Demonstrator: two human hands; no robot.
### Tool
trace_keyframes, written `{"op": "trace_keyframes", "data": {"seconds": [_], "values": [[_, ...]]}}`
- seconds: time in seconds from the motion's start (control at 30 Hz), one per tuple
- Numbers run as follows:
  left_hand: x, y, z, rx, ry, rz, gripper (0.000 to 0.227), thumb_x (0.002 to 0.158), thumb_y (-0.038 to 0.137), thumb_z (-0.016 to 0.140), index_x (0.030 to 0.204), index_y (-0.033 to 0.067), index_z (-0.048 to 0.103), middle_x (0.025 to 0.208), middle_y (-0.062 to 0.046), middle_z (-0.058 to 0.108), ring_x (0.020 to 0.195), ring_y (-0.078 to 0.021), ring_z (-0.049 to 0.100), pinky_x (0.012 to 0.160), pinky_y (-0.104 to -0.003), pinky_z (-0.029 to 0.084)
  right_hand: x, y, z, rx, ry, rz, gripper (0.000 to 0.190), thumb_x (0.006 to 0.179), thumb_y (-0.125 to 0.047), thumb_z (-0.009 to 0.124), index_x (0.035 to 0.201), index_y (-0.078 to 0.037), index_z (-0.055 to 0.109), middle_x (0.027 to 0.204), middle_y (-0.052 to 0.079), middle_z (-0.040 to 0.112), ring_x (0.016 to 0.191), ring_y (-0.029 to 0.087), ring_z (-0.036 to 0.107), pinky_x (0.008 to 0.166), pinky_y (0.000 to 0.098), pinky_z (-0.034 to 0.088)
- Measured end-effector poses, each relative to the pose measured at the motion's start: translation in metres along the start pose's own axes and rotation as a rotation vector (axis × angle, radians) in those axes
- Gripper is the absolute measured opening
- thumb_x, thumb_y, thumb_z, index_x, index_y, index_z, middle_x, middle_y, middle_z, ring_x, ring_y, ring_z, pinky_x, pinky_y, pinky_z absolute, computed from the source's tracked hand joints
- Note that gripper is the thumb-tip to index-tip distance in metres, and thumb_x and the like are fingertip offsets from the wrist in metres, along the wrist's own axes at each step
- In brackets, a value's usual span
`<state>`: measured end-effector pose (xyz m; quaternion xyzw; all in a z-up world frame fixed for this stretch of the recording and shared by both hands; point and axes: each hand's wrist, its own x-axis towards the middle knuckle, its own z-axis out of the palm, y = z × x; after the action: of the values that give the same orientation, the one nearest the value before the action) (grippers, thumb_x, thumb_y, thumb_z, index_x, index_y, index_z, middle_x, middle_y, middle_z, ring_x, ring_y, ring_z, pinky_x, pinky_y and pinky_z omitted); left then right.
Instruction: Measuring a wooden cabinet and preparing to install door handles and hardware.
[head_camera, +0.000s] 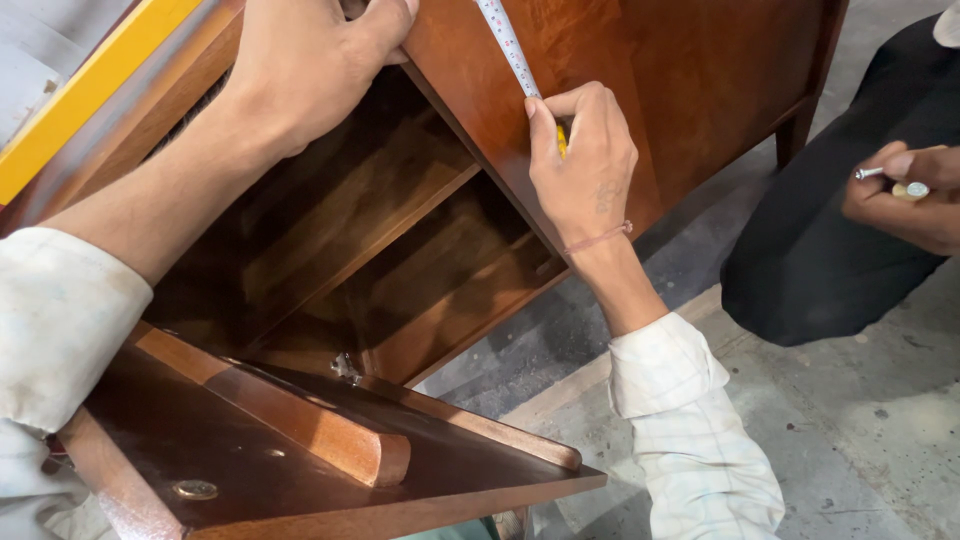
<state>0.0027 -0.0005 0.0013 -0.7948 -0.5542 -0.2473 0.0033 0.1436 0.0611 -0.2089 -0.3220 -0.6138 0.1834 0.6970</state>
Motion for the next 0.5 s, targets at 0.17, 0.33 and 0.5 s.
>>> {"op": "trace_keyframes", "data": {"seconds": [0.17,0.33,0.5], "values": [[-0.0004,-0.0006,-0.0002,-0.009,-0.003,0.009,0.019,0.111,0.015,0.058,0.105,-0.0034,0.061,0.094,-0.005,0.065,0.088,-0.0151,0.072,0.081,-0.032,0.061,0.0001,-0.0008,0.0004,0.011,0.003,0.013,0.02,0.102,-0.011,0.076,0.094,-0.003,0.059,0.089,0.01,0.061,0.077,0.025,0.061,0.068,0.039,0.048],[-0.0001,0.0011,-0.0001,0.001,-0.005,0.001,0.018,0.11,0.014,0.058,0.105,-0.003,0.061,0.092,-0.004,0.064,0.087,-0.0145,0.071,0.08,-0.032,0.061,-0.0003,-0.001,0.0001,0.011,0.004,0.009,0.02,0.102,-0.011,0.076,0.094,-0.003,0.059,0.09,0.01,0.062,0.078,0.026,0.061,0.069,0.0395,0.049],[-0.0003,0.0007,-0.0002,-0.001,-0.008,-0.009,0.018,0.11,0.014,0.058,0.104,-0.0028,0.061,0.091,-0.004,0.064,0.086,-0.014,0.071,0.08,-0.031,0.061,-0.0004,-0.0004,0.0006,0.007,0.001,0.025,0.021,0.102,-0.012,0.076,0.093,-0.003,0.059,0.089,0.01,0.061,0.078,0.026,0.061,0.069,0.0397,0.049]]}}
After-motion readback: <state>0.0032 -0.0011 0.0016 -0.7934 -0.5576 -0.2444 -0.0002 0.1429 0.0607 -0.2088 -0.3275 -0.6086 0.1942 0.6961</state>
